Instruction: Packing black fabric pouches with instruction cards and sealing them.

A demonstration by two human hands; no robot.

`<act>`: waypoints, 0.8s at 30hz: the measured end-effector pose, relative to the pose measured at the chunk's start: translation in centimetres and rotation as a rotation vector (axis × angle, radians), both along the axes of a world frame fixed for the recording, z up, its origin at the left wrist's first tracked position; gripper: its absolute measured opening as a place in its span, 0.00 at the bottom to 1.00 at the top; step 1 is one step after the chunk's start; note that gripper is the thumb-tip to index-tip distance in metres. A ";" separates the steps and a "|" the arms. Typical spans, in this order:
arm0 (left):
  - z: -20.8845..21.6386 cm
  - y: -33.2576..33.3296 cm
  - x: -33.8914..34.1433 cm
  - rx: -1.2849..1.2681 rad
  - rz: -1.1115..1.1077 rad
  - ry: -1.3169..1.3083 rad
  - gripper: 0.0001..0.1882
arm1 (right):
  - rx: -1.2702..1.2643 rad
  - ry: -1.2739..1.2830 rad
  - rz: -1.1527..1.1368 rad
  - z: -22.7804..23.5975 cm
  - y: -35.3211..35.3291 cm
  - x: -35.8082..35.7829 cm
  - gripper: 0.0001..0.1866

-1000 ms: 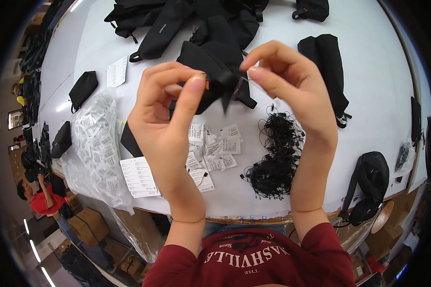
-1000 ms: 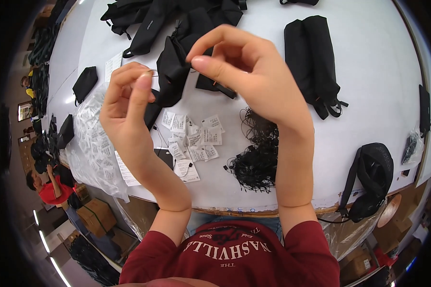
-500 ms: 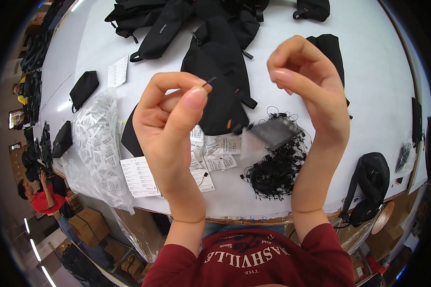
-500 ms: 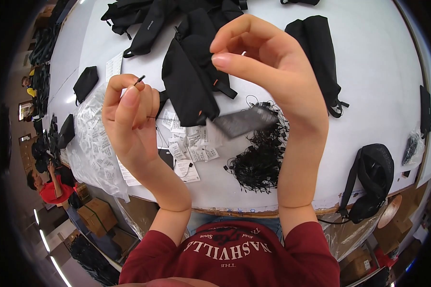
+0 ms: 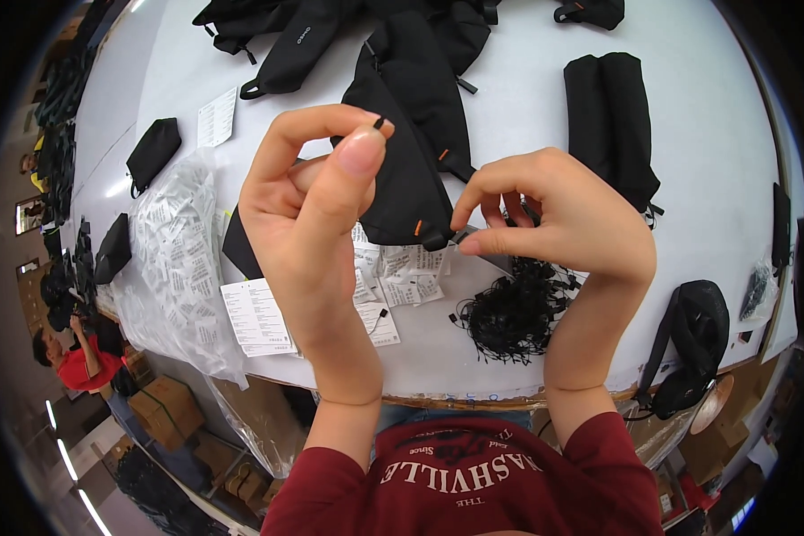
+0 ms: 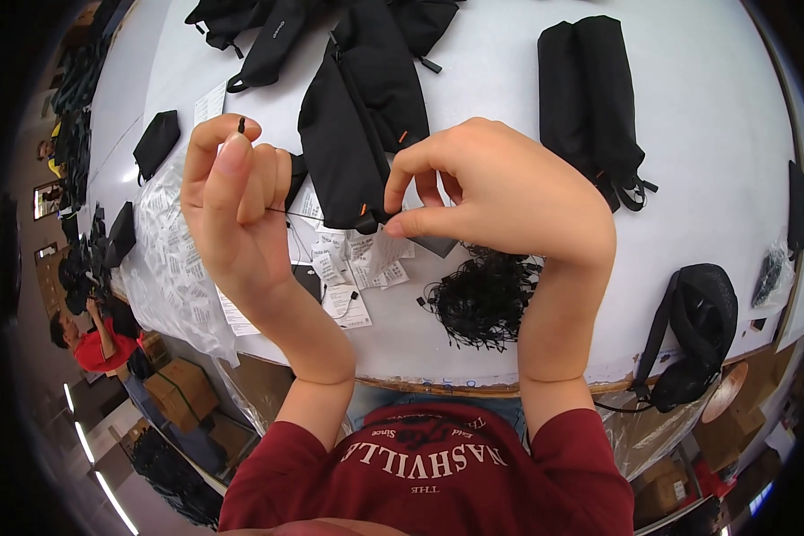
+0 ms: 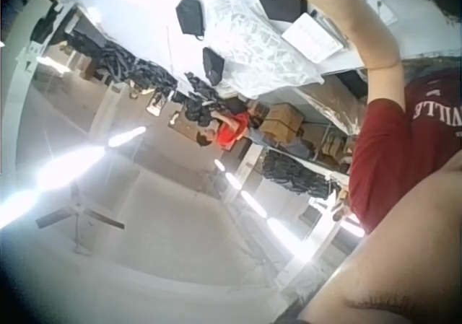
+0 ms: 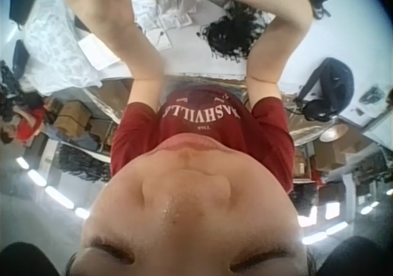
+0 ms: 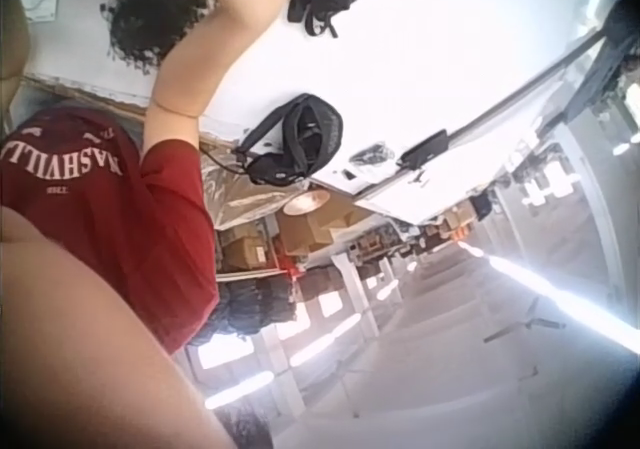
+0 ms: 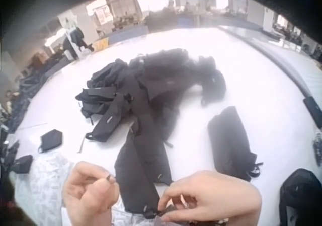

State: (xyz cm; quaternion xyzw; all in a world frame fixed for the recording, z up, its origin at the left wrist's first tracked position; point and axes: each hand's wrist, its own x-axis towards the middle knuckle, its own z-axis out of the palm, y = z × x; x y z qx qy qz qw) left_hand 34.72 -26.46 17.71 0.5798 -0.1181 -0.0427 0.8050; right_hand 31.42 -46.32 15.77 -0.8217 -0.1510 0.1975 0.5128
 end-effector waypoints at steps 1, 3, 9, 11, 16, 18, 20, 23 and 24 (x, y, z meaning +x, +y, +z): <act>-0.1 0.0 0.1 0.000 0.001 0.000 0.09 | 0.025 -0.022 0.017 -0.2 0.0 0.0 0.08; -0.2 0.0 0.2 -0.017 -0.015 -0.011 0.10 | 0.041 -0.048 0.022 -0.2 0.1 0.0 0.07; -0.3 0.0 0.3 -0.002 -0.026 0.017 0.08 | 0.106 -0.101 -0.091 -0.3 0.3 0.2 0.06; 0.0 -0.5 0.0 0.116 0.003 0.025 0.07 | 0.161 -0.173 -0.169 -0.2 0.6 0.4 0.06; -0.8 -2.0 -0.6 0.367 0.016 -0.051 0.03 | 0.491 -0.163 -0.468 0.0 0.5 0.4 0.07; -0.9 -2.4 -0.7 0.389 0.023 -0.082 0.03 | 0.480 -0.171 -0.465 0.2 0.3 0.4 0.08; -0.9 -2.4 -0.7 0.421 0.015 -0.098 0.03 | 0.481 -0.162 -0.465 0.3 0.4 0.4 0.08; -0.9 -2.3 -0.7 0.443 0.022 -0.112 0.03 | 0.493 -0.164 -0.470 0.1 0.5 0.5 0.08; -0.9 -2.3 -0.7 0.443 0.022 -0.112 0.03 | 0.492 -0.164 -0.470 0.1 0.5 0.5 0.08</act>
